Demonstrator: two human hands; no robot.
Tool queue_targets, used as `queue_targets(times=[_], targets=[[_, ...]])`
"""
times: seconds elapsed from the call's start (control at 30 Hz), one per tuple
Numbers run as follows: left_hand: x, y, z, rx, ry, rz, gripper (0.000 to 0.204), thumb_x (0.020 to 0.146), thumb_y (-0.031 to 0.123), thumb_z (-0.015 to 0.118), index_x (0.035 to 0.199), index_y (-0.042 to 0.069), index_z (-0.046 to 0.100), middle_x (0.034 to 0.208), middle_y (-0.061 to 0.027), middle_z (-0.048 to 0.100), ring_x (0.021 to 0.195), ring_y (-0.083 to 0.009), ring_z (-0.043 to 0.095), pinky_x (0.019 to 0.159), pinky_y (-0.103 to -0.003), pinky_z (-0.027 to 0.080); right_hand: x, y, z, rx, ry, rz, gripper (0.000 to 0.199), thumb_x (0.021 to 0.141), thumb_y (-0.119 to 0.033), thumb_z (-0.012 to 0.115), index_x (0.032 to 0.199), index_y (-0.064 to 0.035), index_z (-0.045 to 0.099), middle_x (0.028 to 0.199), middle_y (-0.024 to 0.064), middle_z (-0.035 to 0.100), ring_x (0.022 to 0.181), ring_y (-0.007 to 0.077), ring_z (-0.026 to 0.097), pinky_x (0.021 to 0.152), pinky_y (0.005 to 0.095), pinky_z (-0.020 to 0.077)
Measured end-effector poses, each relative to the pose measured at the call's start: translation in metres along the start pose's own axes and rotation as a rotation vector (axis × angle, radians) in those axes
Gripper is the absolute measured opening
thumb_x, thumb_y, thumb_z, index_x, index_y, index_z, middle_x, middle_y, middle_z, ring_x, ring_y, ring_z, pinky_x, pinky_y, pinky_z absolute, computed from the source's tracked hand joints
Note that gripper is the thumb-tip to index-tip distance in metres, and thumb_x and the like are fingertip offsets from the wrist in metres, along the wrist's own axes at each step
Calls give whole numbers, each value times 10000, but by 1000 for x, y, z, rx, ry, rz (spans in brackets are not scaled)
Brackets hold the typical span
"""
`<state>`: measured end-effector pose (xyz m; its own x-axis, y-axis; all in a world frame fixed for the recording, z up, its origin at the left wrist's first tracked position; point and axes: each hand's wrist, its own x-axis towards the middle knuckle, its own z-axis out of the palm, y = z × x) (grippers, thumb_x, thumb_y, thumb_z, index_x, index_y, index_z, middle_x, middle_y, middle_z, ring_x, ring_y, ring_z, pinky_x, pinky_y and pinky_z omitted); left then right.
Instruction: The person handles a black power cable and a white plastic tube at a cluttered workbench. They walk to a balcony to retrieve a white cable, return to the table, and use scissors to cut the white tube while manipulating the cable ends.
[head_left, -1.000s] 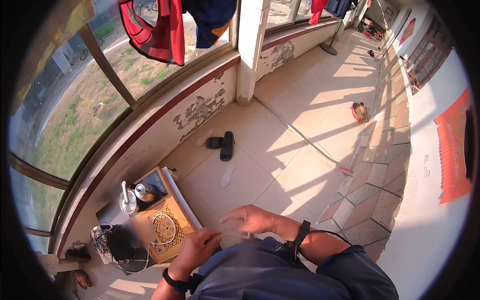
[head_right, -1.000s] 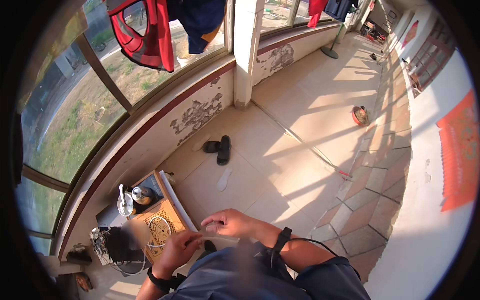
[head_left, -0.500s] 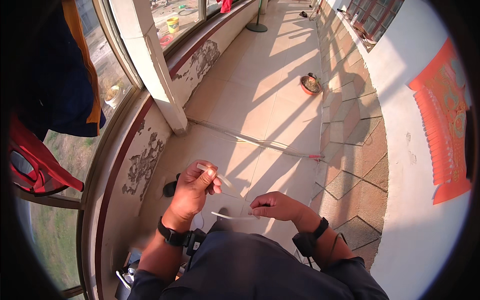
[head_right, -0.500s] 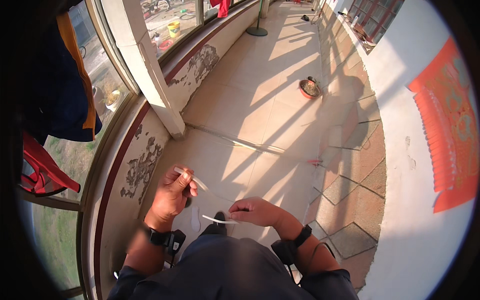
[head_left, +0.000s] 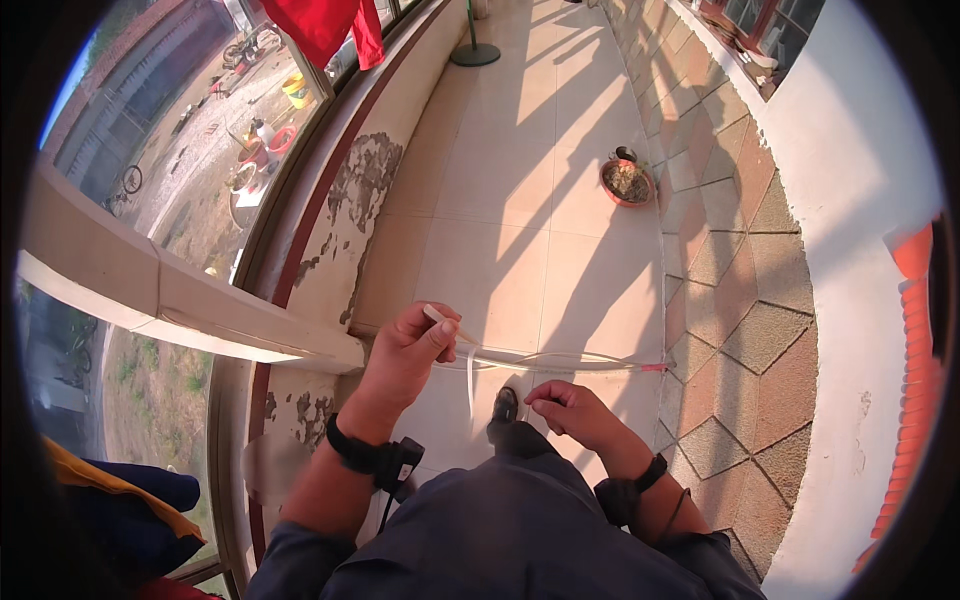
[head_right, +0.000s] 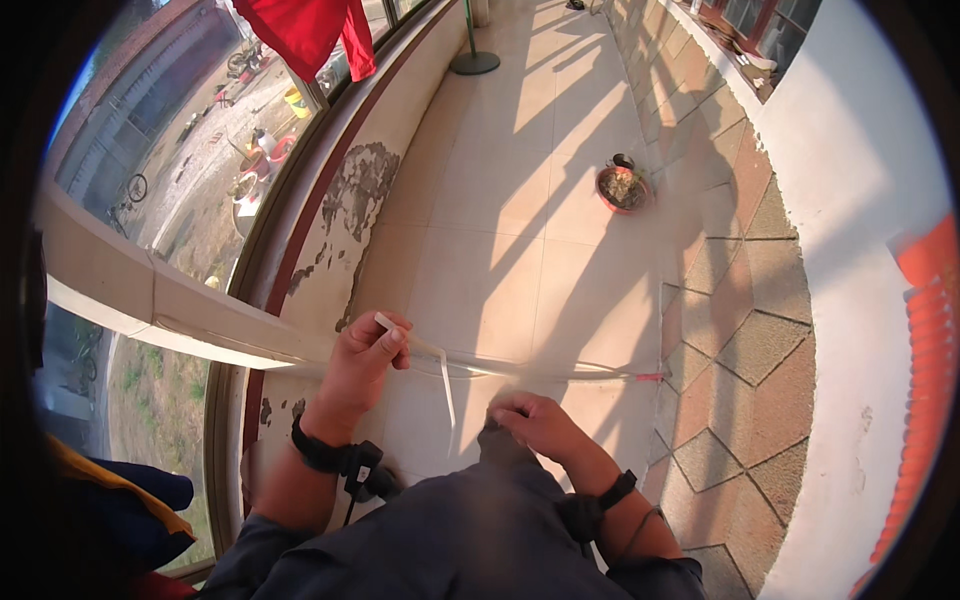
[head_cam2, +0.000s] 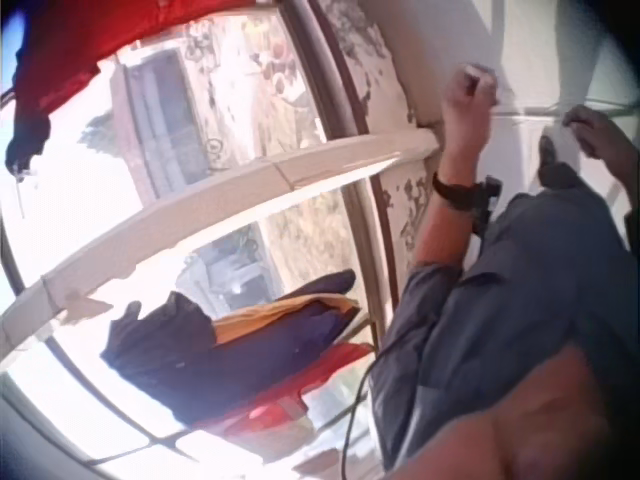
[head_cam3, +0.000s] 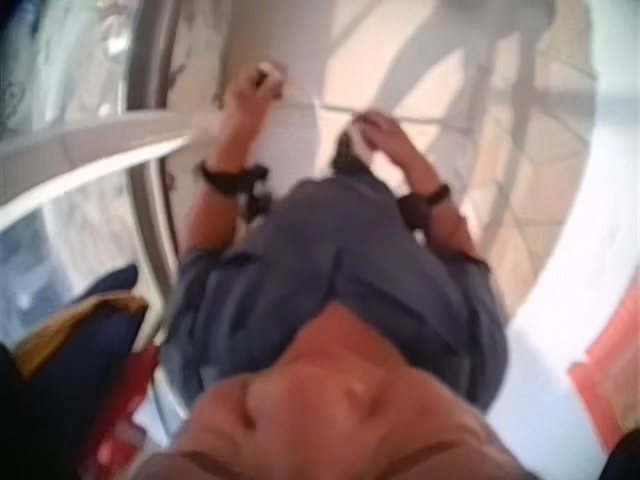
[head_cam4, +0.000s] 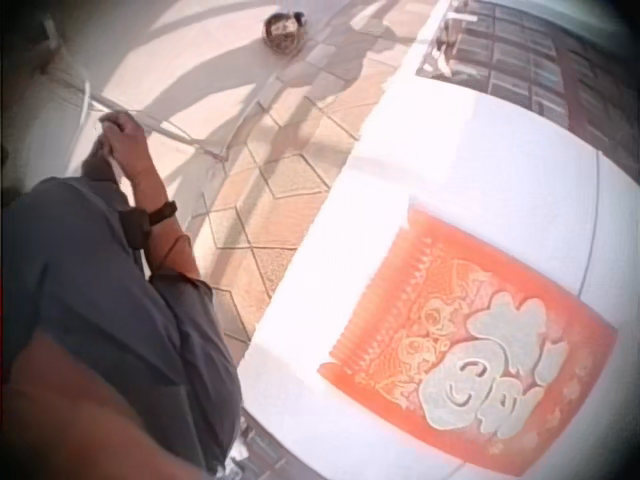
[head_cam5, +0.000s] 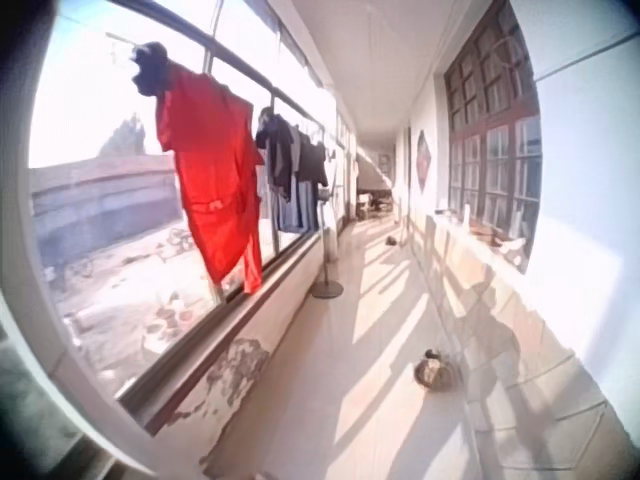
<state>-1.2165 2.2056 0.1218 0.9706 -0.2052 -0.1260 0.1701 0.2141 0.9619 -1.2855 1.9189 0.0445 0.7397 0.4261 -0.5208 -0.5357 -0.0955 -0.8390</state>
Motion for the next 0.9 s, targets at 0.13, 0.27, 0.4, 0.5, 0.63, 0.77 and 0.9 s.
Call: queue_targets(times=[0.13, 0.27, 0.4, 0.5, 0.63, 0.77, 0.9], targets=[[118, 40, 14, 604, -17, 200, 125, 1045, 120, 675, 1116, 18, 665, 867, -23, 661, 788, -106, 592, 747, -277, 499, 78, -81, -80, 430, 157, 7, 323, 930, 37, 438, 1183, -18, 630, 1081, 91, 670, 924, 221, 713, 784, 331, 570], [239, 65, 33, 612, -122, 181, 140, 1043, 98, 670, 1138, -2, 656, 892, -32, 673, 840, -106, 629, 792, -286, 525, 144, -179, -157, 529, 24, -228, 300, 1013, 24, 425, 1249, -22, 605, 1195, 136, 677, 1121, 288, 720, 938, 387, 597], [375, 69, 57, 471, -196, 54, 162, 1036, 79, 676, 1163, -17, 646, 936, -51, 701, 855, -112, 663, 778, -279, 542, 227, -275, -240, 617, 44, -383, 260, 1095, -63, 490, 1345, -59, 565, 1417, 188, 625, 1256, 331, 674, 965, 376, 594], [474, 68, 69, 296, -267, 5, 188, 1021, 72, 698, 1170, -24, 638, 940, -53, 700, 829, -109, 668, 761, -276, 549, 285, -324, -303, 687, 45, -473, 227, 1089, -93, 554, 1310, -73, 599, 1409, 166, 627, 1265, 320, 664, 955, 377, 597], [615, 105, 99, 328, -388, -4, 174, 1013, 92, 716, 1141, -7, 654, 903, -28, 664, 804, -100, 641, 743, -273, 535, 358, -399, -387, 625, 93, -706, 122, 1046, -75, 641, 1155, -75, 696, 1201, 60, 646, 1064, 199, 669, 774, 298, 541], [730, 137, 132, 450, -414, 125, 140, 1019, 114, 711, 1108, 15, 671, 863, -31, 634, 762, -105, 583, 699, -280, 500, 406, -476, -452, 644, 66, -615, 190, 1017, -48, 677, 1202, -21, 715, 1058, 67, 680, 949, 177, 683, 790, 300, 545], [853, 154, 158, 577, -381, 355, 117, 1002, 109, 719, 1085, 34, 683, 828, -59, 610, 722, -152, 555, 655, -307, 465, 475, -542, -528, 528, 97, -654, 217, 1017, 12, 658, 1230, 22, 702, 995, 110, 735, 941, 175, 712, 871, 310, 591]])
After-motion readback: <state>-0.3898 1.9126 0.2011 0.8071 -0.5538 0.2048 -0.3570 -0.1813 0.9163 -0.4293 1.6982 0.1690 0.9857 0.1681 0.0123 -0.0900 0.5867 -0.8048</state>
